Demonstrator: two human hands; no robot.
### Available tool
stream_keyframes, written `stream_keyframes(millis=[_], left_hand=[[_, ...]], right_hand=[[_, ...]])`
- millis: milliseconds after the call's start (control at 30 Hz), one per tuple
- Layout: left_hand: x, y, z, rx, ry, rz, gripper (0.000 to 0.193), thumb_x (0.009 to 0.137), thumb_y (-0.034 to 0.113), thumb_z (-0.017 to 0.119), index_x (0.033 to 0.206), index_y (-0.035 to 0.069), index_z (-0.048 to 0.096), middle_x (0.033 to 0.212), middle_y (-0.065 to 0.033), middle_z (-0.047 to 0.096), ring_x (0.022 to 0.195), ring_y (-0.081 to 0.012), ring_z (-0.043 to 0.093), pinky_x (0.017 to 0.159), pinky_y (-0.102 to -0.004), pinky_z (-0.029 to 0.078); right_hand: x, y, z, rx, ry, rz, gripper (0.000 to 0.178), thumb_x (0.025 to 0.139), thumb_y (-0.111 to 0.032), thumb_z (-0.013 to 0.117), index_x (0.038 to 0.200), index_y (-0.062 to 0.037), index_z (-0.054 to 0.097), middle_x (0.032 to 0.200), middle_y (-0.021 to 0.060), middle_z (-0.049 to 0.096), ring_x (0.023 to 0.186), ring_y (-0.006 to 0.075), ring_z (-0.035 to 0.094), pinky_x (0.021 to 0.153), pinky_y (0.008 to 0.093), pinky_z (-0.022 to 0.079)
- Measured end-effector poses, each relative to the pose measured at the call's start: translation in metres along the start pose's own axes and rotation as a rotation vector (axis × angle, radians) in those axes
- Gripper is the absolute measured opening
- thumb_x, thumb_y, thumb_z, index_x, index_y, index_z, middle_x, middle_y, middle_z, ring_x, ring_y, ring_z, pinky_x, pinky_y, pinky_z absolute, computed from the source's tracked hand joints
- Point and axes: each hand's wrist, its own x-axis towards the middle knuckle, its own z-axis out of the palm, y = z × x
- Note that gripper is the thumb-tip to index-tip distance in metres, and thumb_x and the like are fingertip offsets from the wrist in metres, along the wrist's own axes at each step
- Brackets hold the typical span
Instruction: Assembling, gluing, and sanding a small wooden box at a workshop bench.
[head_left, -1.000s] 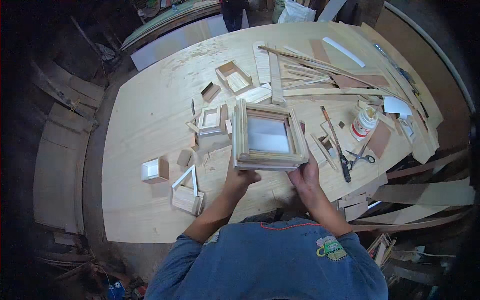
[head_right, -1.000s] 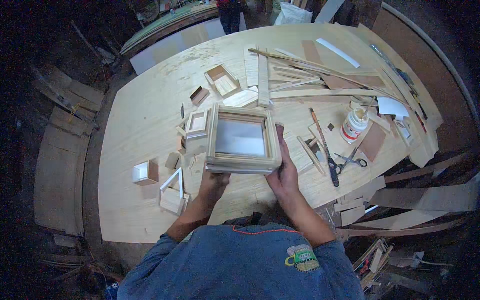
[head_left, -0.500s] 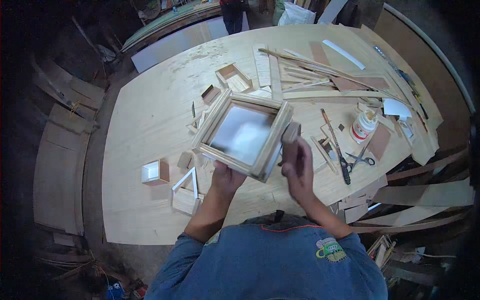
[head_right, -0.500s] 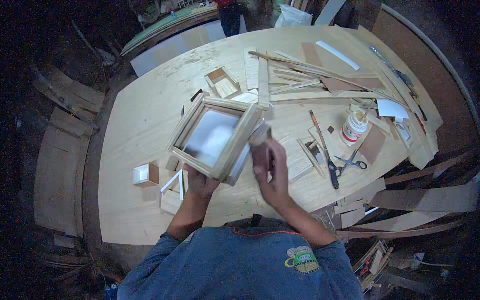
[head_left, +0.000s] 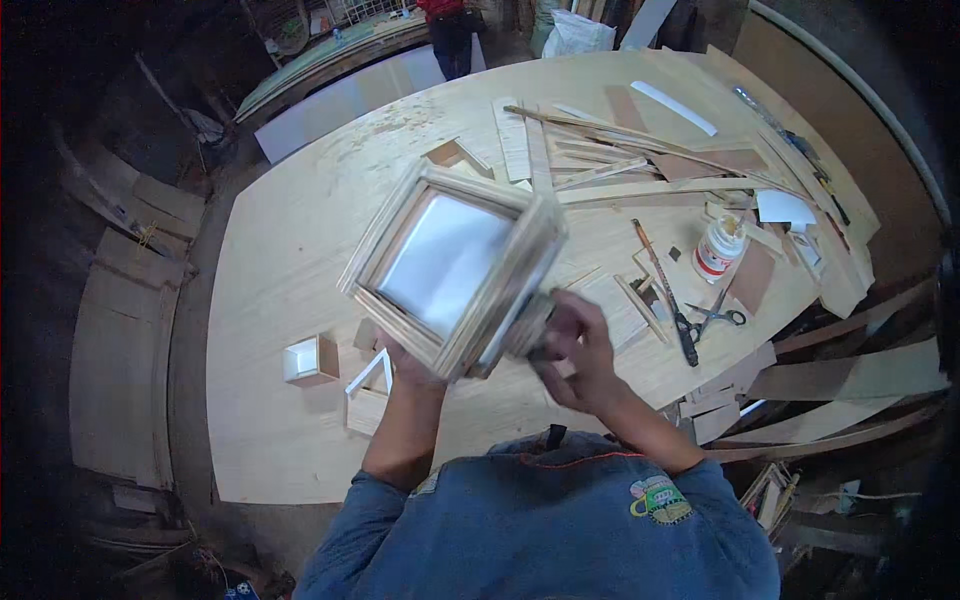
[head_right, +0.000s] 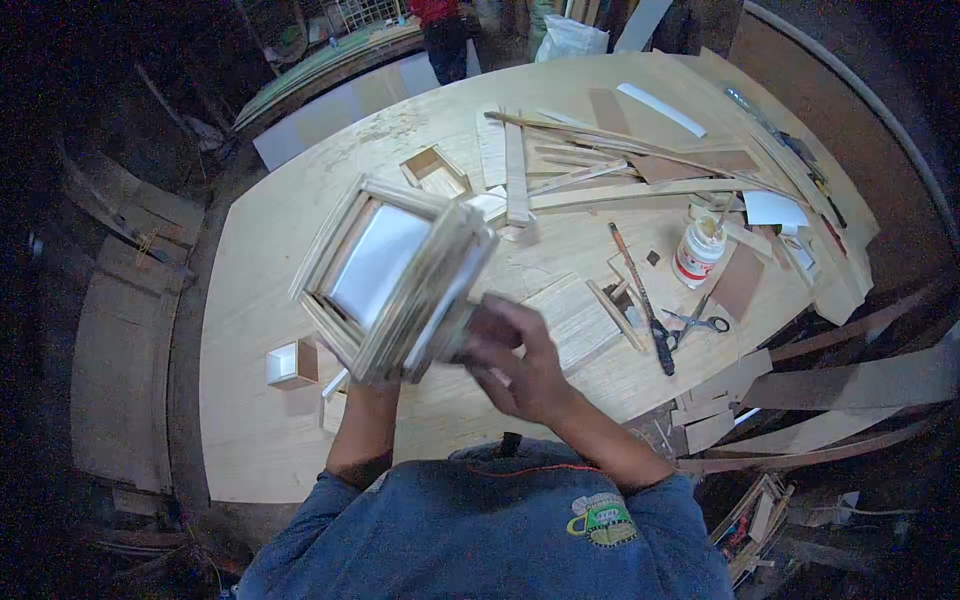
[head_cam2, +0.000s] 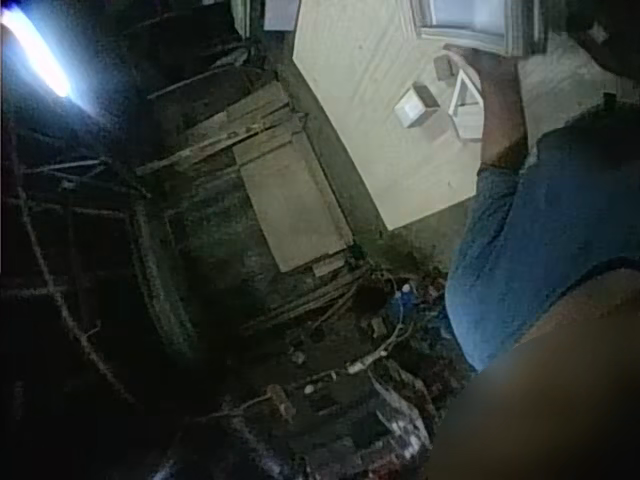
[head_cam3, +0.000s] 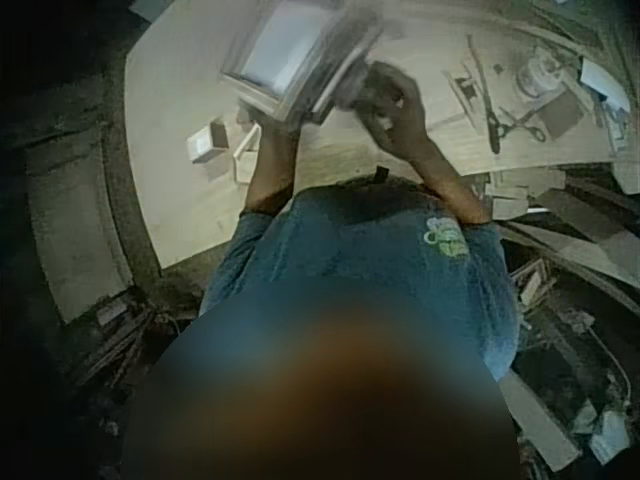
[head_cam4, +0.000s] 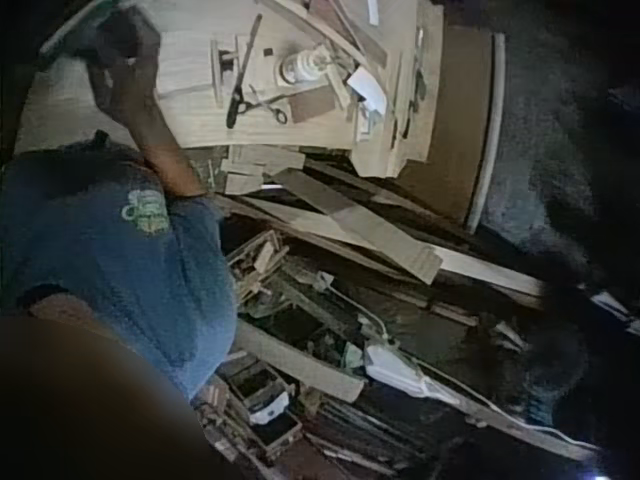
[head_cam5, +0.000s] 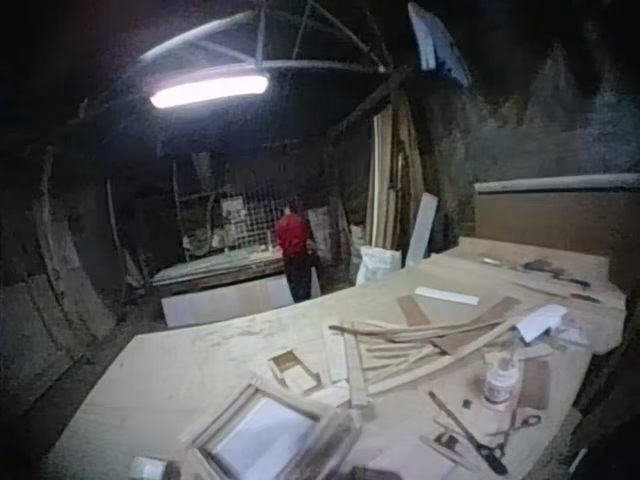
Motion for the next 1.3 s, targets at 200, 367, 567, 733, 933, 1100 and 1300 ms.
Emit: stream_keyframes(millis=[200, 367, 567, 733, 933, 1100, 1300], left_hand=[[0.000, -0.001, 0.004, 0.386, -0.093, 0.125, 0.117, 0.059, 0.081, 0.057, 0.142, 0.007, 0.022, 0.142, -0.0190, 0.032, 0.127, -0.0356, 0.037, 0.104, -0.0531, 0.034], [0.003, -0.004, 0.006, 0.310, -0.077, 0.050, 0.116, 0.059, 0.075, 0.063, 0.141, 0.004, 0.021, 0.141, -0.0168, 0.033, 0.126, -0.0326, 0.039, 0.104, -0.0487, 0.036], [0.004, -0.006, 0.004, 0.255, -0.060, 0.136, 0.099, 0.070, 0.072, 0.055, 0.142, 0.013, 0.024, 0.143, -0.0128, 0.032, 0.128, -0.0328, 0.037, 0.103, -0.0505, 0.036], [0.009, -0.008, -0.011, 0.249, 0.068, 0.178, 0.108, 0.067, 0.075, 0.056, 0.141, 0.005, 0.022, 0.140, -0.0158, 0.035, 0.126, -0.0316, 0.039, 0.103, -0.0488, 0.037], [0.008, -0.007, -0.001, 0.225, 0.040, 0.105, 0.106, 0.066, 0.074, 0.058, 0.141, 0.007, 0.023, 0.141, -0.0154, 0.034, 0.127, -0.0315, 0.038, 0.102, -0.0492, 0.038], [0.006, -0.006, -0.013, 0.117, -0.002, 0.067, 0.105, 0.066, 0.071, 0.061, 0.141, 0.008, 0.024, 0.141, -0.0135, 0.034, 0.127, -0.0314, 0.039, 0.102, -0.0494, 0.038], [0.005, -0.007, -0.019, 0.099, -0.036, 0.028, 0.103, 0.066, 0.068, 0.064, 0.140, 0.008, 0.025, 0.141, -0.0124, 0.035, 0.125, -0.0311, 0.041, 0.101, -0.0497, 0.039]], right_hand=[[0.001, -0.007, 0.004, -0.043, -0.057, 0.043, 0.041, 0.073, 0.000, 0.066, 0.111, -0.0120, 0.059, 0.129, 0.0189, 0.039, 0.115, 0.0336, 0.047, 0.092, 0.0389, 0.045], [-0.010, 0.009, 0.006, -0.069, 0.040, 0.162, 0.029, 0.078, -0.008, 0.061, 0.106, -0.0013, 0.055, 0.114, 0.0202, 0.044, 0.072, 0.0175, 0.052, 0.066, 0.0289, 0.046], [-0.015, 0.002, 0.008, -0.099, -0.138, -0.046, 0.044, 0.075, -0.007, 0.066, 0.116, -0.0057, 0.050, 0.128, 0.0243, 0.039, 0.113, 0.0325, 0.048, 0.089, 0.0395, 0.044], [-0.015, 0.001, 0.012, -0.007, 0.038, 0.218, 0.042, 0.072, -0.006, 0.070, 0.112, -0.0111, 0.058, 0.126, 0.0181, 0.045, 0.108, 0.0342, 0.052, 0.087, 0.0404, 0.048], [-0.003, 0.005, 0.013, 0.008, 0.182, 0.314, 0.044, 0.072, -0.007, 0.071, 0.114, -0.0134, 0.059, 0.128, 0.0159, 0.043, 0.110, 0.0335, 0.051, 0.091, 0.0384, 0.045], [-0.012, 0.002, 0.013, 0.007, -0.131, 0.048, 0.050, 0.074, -0.002, 0.065, 0.121, -0.0101, 0.050, 0.128, 0.0191, 0.042, 0.115, 0.0369, 0.047, 0.093, 0.0416, 0.043], [-0.021, 0.032, -0.001, 0.110, 0.140, 0.571, 0.054, 0.082, -0.016, 0.062, 0.130, -0.0082, 0.041, 0.128, 0.0168, 0.043, 0.115, 0.0332, 0.047, 0.093, 0.0380, 0.041]])
